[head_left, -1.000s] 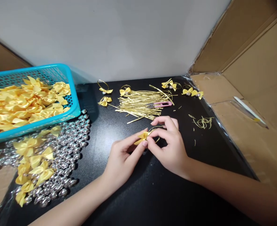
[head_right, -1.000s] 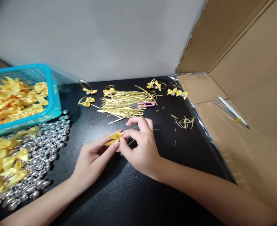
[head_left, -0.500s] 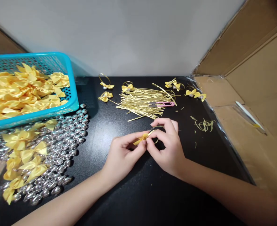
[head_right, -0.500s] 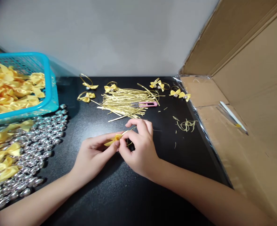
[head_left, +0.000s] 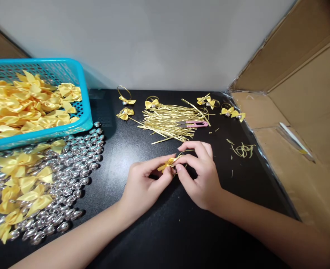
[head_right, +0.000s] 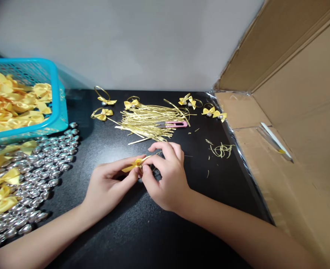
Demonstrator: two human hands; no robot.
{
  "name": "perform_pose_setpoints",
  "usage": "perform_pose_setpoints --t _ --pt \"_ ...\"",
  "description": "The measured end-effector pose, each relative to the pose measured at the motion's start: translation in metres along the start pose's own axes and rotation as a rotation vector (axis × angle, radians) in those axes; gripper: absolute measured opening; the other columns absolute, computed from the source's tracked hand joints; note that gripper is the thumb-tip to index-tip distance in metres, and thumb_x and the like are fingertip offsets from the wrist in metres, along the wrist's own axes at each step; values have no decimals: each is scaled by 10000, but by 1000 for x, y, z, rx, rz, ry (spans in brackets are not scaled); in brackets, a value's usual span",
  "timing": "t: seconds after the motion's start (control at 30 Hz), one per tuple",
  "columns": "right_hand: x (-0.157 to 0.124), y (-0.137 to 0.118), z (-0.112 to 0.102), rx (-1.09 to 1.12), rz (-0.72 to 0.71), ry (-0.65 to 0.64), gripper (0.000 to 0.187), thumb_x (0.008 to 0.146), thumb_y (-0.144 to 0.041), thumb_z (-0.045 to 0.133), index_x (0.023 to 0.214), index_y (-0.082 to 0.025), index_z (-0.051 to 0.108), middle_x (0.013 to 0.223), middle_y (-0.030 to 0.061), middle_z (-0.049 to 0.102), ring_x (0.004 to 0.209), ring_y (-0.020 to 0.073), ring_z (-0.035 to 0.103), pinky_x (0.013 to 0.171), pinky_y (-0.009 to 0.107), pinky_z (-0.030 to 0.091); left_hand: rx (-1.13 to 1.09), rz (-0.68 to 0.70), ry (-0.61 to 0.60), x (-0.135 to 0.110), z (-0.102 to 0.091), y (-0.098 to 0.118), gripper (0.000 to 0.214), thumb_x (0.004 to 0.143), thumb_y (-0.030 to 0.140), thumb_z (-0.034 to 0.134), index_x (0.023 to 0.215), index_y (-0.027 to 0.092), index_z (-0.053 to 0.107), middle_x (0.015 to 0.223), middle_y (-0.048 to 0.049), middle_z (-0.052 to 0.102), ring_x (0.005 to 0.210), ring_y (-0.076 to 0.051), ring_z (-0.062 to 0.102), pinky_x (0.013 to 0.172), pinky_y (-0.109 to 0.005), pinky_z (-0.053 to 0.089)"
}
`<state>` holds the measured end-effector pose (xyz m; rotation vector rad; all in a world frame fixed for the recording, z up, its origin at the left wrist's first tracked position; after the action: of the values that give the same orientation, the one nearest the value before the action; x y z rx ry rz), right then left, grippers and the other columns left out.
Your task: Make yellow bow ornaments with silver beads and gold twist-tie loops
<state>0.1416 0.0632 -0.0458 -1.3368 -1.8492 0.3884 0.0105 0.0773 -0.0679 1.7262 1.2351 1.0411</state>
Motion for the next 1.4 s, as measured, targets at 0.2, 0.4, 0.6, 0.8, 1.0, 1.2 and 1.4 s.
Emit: perform_pose_setpoints --t 0.2,0.4,0.6,0.8,1.0,1.2,1.4 --pt "2 2 -1 0 5 44 108 785 -157 651 690 -195 686 950 57 651 963 225 544 854 408 453 56 95 10 -4 0 2 253 793 116 628 1013 78 747 868 -93 791 603 -129 715 571 -168 560" --pt "3 3 0 16 6 39 81 742 -143 685 685 -200 687 930 56 652 945 225 553 841 405 470 -24 4 -32 -4 4 -5 270 815 145 617 1052 100 739 868 -74 791 614 -126 709 573 -169 556" --pt "4 3 1 55 13 18 86 734 -136 678 684 -204 689 921 55 652 930 218 560 848 403 476 -228 -208 -99 -4 9 -17 240 835 214 614 1020 139 748 865 -48 785 648 -120 699 585 -161 557" --pt "5 2 -1 62 8 20 97 739 -129 654 687 -199 696 909 58 652 917 216 558 849 412 469 -326 -279 -100 -5 11 -23 244 819 212 636 1022 129 744 826 -49 775 633 -98 675 601 -141 546" --pt "4 1 -2 52 -3 30 86 728 -134 669 682 -200 701 898 52 654 912 217 551 826 408 463 -343 -281 -99 -5 11 -22 243 816 211 637 1021 135 744 824 -51 773 614 -100 669 592 -157 549" --pt "3 -1 -3 31 -22 37 74 710 -145 696 675 -210 696 892 41 659 921 223 549 821 409 459 -344 -255 -110 -4 12 -19 224 821 190 629 1004 153 750 857 -51 777 610 -104 674 586 -169 557" --pt "5 0 -4 28 -14 57 72 706 -148 699 690 -212 669 879 35 658 903 217 555 807 399 462 -348 -258 -103 -5 11 -19 230 815 188 637 1011 145 748 808 -45 770 596 -98 664 577 -159 548"
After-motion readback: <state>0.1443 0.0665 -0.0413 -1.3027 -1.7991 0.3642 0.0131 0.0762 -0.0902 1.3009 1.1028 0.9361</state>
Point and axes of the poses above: each hand's wrist, its own x-axis towards the middle knuckle, its own z-axis out of the palm, y = z × x, the point moved 8 cm from there along x, towards the middle knuckle
